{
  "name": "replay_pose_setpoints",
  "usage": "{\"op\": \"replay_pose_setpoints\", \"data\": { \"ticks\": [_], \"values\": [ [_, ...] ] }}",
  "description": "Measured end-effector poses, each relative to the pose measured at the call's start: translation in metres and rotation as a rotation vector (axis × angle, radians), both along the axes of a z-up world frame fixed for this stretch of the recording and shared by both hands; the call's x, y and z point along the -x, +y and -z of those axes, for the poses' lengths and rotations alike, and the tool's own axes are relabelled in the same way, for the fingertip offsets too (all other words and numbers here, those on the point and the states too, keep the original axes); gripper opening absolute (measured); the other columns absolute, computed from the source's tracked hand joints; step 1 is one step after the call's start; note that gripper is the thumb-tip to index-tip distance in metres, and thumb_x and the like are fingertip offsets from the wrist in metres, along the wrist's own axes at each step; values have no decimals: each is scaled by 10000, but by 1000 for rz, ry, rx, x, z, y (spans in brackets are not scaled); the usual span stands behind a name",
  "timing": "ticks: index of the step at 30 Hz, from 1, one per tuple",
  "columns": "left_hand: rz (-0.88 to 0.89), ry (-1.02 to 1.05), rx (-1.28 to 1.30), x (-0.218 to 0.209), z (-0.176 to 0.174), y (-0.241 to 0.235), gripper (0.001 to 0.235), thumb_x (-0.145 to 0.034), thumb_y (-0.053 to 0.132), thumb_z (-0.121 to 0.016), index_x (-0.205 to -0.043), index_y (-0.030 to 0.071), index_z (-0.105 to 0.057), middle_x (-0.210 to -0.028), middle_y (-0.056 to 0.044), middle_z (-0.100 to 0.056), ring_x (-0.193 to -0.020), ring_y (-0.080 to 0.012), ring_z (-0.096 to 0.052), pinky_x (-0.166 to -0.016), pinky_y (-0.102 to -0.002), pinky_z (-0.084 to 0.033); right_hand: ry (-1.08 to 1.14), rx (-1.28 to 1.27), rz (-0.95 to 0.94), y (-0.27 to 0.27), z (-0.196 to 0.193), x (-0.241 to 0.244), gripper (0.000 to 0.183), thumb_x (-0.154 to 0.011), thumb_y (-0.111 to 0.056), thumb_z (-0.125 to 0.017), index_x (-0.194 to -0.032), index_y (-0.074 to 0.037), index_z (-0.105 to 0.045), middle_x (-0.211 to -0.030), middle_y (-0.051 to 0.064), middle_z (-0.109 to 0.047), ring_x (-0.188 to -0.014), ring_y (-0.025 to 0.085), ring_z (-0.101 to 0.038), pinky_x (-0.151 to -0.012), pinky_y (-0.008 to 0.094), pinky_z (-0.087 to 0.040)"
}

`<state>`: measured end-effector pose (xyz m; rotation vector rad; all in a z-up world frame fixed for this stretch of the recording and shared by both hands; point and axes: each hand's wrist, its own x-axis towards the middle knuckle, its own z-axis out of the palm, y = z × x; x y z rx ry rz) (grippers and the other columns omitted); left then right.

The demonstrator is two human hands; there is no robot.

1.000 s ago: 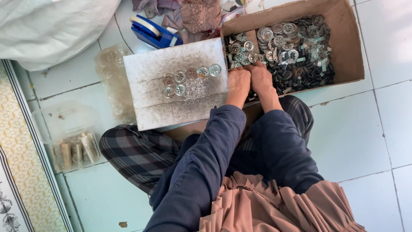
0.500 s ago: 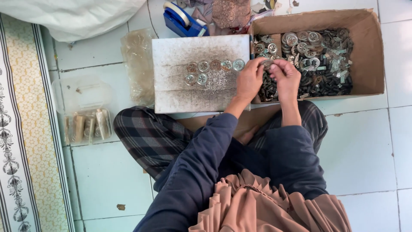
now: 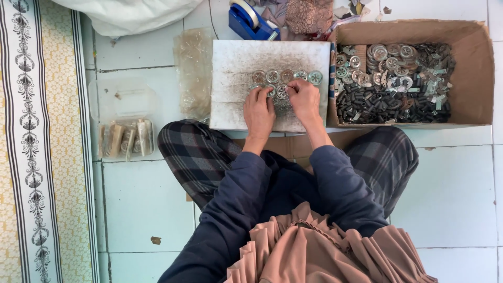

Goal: Sorting small metal components from a box onto a foam pad and then placing them into a small plastic bag.

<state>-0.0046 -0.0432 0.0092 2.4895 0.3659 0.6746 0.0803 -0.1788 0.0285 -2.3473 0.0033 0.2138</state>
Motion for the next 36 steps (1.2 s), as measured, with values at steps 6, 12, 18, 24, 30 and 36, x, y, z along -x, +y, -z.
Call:
{"op": "replay_pose_setpoints", "data": {
  "ticks": [6,12,18,24,30,36],
  "values": [
    [18,-3,-182,-1,2,-8,242,-872,213,-721,-1097,295,-689,-1154,46,-544,-1060,-230,-598,-766,-376,-479,-31,70,6,6,1,1,158,-898,-286,-742,-1040,-225,-778,-861,86,-767,-901,395,-735,-818,524,-575],
    [81,-1,-123,-18,-6,-25,211,-883,217,-700,-1084,283,-690,-1153,35,-536,-1047,-251,-595,-784,-394,-474,-74,-45,51,-13,-11,-1,153,-890,-286,-751,-1039,-264,-772,-841,60,-763,-891,366,-728,-790,514,-571],
    [369,-87,71,-72,-36,-98,191,-960,164,-625,-1103,273,-688,-1090,52,-533,-1002,-275,-637,-786,-374,-536,-199,-84,252,-108,-37,-29,130,-928,-261,-738,-1051,-258,-778,-808,20,-743,-784,252,-713,-724,444,-563],
    [716,260,54,-119,-20,-191,246,-991,-25,-559,-1216,46,-630,-1295,-141,-467,-1247,-416,-565,-730,-442,-633,-192,93,350,-212,23,-69,151,-938,-263,-755,-1082,-222,-770,-845,48,-733,-834,349,-717,-731,509,-573],
    [670,630,-101,-145,45,-228,313,-933,92,-604,-1241,62,-555,-1281,-193,-504,-1192,-436,-579,-806,-578,-595,-12,374,209,-241,74,-84,317,-927,-302,-756,-1241,-266,-736,-1111,86,-629,-1056,411,-676,-881,575,-577],
    [621,737,-190,-156,81,-229,376,-954,95,-509,-1329,79,-528,-1219,-181,-610,-1138,-403,-621,-836,-598,-521,13,469,30,-211,45,-81,473,-918,-268,-762,-1356,-143,-636,-1169,132,-553,-1144,412,-594,-870,559,-573]
  ]
}}
